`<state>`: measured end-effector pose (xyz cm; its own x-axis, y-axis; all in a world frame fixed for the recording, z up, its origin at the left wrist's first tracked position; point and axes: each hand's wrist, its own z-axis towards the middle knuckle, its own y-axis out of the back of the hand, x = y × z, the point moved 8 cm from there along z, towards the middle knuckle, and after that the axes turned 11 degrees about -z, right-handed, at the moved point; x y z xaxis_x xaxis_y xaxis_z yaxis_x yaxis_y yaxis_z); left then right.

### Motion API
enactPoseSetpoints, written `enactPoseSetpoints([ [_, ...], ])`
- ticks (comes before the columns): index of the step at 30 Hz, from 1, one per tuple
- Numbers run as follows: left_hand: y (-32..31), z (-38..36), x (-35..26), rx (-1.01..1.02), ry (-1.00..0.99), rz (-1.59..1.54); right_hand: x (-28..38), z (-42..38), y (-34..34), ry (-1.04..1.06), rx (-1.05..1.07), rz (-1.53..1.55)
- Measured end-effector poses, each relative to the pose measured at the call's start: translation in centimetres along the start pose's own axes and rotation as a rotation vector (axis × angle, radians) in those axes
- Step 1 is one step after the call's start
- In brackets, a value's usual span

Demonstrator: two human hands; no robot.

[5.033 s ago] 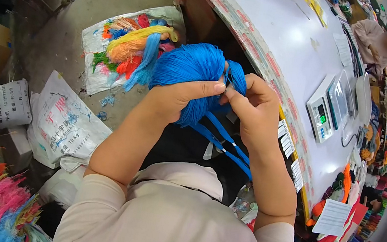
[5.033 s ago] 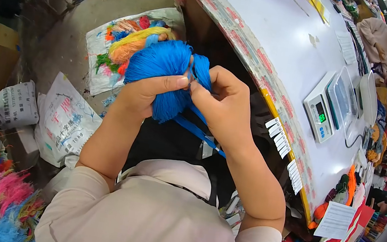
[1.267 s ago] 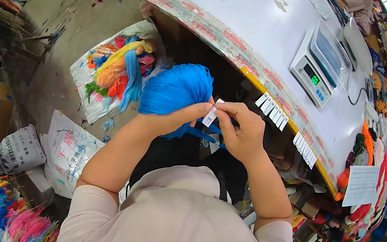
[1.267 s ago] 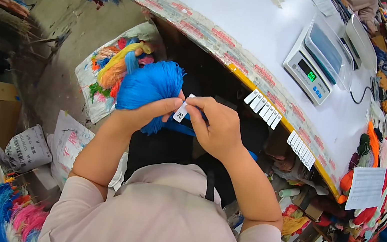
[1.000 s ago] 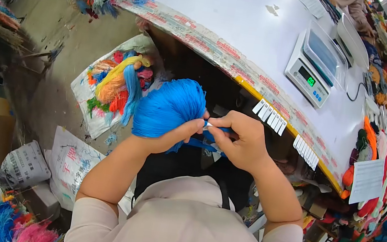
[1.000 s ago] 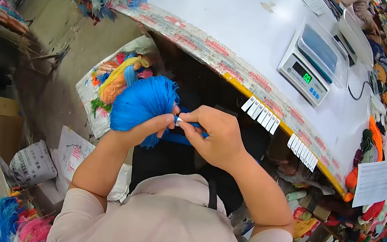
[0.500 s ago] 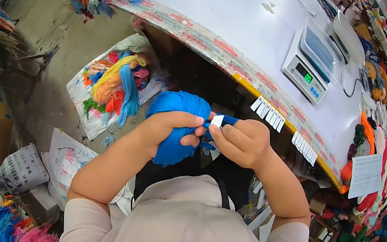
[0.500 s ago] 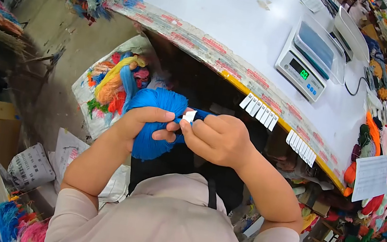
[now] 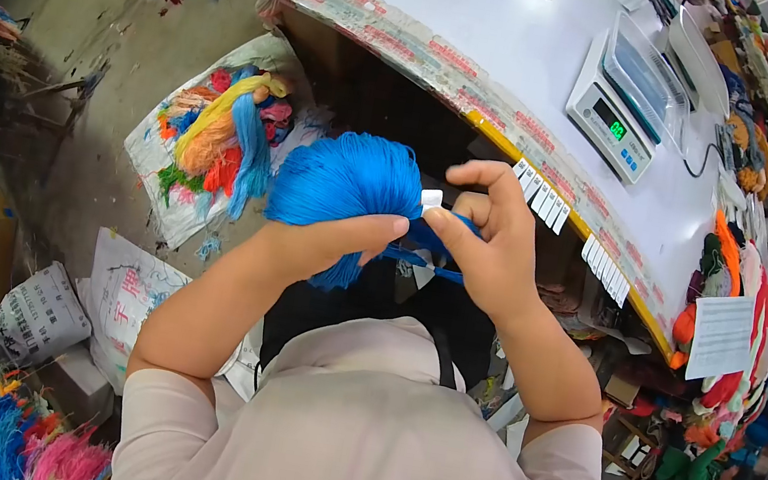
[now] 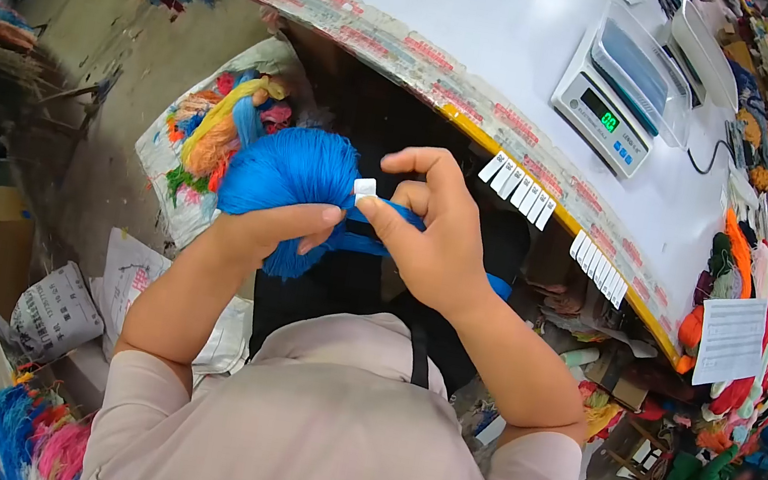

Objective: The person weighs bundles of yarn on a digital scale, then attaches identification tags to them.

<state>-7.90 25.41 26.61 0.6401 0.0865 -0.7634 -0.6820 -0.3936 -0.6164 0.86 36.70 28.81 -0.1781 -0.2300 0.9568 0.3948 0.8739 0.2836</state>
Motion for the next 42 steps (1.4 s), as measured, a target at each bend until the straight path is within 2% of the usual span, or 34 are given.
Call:
enactPoseSetpoints([
  [1, 0.0, 0.1, 0.3, -0.003, 0.003, -0.002, -0.2, 0.0, -0.3, -0.062, 0.012, 0.083],
  [3, -0.2, -0.2, -1.7, -0.015, -0.327, 0.325, -0.3, 0.0, -0.8, -0.131, 0.043, 0.166],
  [4, -0.2, -0.2, -1.7, -0.018, -0.324, 0.321, -0.6, -0.1, -1.2, -0.192, 0.071, 0.247],
  [6, 0.3, -0.1, -1.1, -0.091, -0.196, 0.351, -1.6, -0.2, -1.7, -0.149, 0.077, 0.271],
  [7, 0.8, 0.0, -0.2, -0.094, -0.028, 0.273, -0.8, -0.2, -1.3, 0.049, -0.008, 0.133],
  [8, 1.1, 0.2, -0.3, -0.104, -0.036, 0.262, 0.5, -0.5, -1.1, 0.217, -0.037, -0.045],
  [9, 0.8, 0.4, 0.0, -0.013, -0.033, 0.13, 1.8, -1.0, -0.9, 0.379, -0.097, -0.221],
  [10, 0.3, 0.5, 0.1, 0.081, -0.034, -0.002, 2.5, -1.3, -1.0, 0.52, -0.069, -0.358],
  [11, 0.1, 0.5, 0.2, 0.074, 0.01, -0.005, 3.3, -1.6, -1.2, 0.66, -0.043, -0.499],
  [12, -0.1, 0.4, -0.1, 0.076, -0.001, -0.023, 4.1, -1.8, -1.1, 0.746, -0.019, -0.529],
  [13, -0.2, 0.3, 0.4, 0.074, 0.073, -0.02, 4.1, -1.9, -1.5, 0.748, -0.005, -0.541],
  [14, -0.2, 0.1, 0.6, 0.072, 0.15, -0.01, 3.5, -1.4, -1.1, 0.634, -0.107, -0.451],
  [15, -0.3, -0.1, 0.0, 0.116, 0.137, -0.004, 2.9, -1.2, -0.5, 0.518, -0.213, -0.356],
  [16, -0.1, -0.4, -0.6, 0.117, 0.134, 0.001, 2.6, -0.6, -0.1, 0.31, -0.169, -0.381],
  [18, 1.1, -1.0, -1.8, 0.064, 0.127, -0.077, 2.5, 0.6, -0.1, 0.247, -0.027, -0.584],
  [19, 2.5, -1.4, -1.9, 0.108, 0.125, -0.125, 2.3, 1.0, -0.2, 0.239, 0.019, -0.674],
  [20, 3.8, -2.2, -2.8, 0.103, 0.113, -0.217, 2.9, 1.3, 0.2, 0.27, 0.018, -0.648],
  [21, 5.2, -2.9, -3.7, 0.099, 0.105, -0.306, 3.2, 1.3, 1.1, 0.139, 0.056, -0.542],
  [24, 12.1, -6.0, -6.2, 0.051, -0.053, -0.484, 3.8, 0.8, 4.8, 0.026, 0.05, -0.229],
  [25, 14.8, -7.3, -7.0, 0.015, -0.126, -0.533, 3.3, 0.1, 6.2, -0.098, 0.063, -0.111],
  [27, 18.4, -9.7, -8.5, -0.014, -0.212, -0.53, 3.8, -1.8, 8.3, -0.097, 0.087, 0.044],
  [29, 22.2, -11.6, -9.8, 0.012, -0.271, -0.514, 4.5, -4.1, 11.0, -0.014, 0.063, -0.097],
  [31, 24.0, -13.0, -10.8, -0.115, -0.336, -0.495, 3.9, -7.4, 14.5, -0.012, -0.054, -0.176],
  [33, 24.5, -13.2, -11.6, -0.099, -0.337, -0.458, 2.0, -11.2, 18.1, -0.154, -0.126, -0.139],
  [35, 25.7, -13.3, -11.8, -0.189, -0.364, -0.35, -1.7, -15.2, 21.7, -0.274, -0.249, -0.139],
  [36, 26.3, -12.9, -11.5, -0.193, -0.295, -0.334, -3.7, -16.8, 23.0, -0.349, -0.281, -0.163],
  [38, 26.6, -11.7, -9.9, -0.341, -0.247, -0.158, -7.4, -18.7, 23.7, -0.504, -0.317, -0.35],
  [39, 26.7, -10.7, -8.3, -0.371, -0.169, -0.164, -9.5, -19.5, 23.6, -0.558, -0.32, -0.422],
  [41, 25.4, -9.1, -5.8, -0.427, -0.102, -0.008, -14.9, -20.5, 23.9, -0.556, -0.302, -0.595],
  [42, 26.2, -8.2, -4.3, -0.395, -0.062, -0.032, -18.6, -21.2, 23.7, -0.54, -0.321, -0.48],
])
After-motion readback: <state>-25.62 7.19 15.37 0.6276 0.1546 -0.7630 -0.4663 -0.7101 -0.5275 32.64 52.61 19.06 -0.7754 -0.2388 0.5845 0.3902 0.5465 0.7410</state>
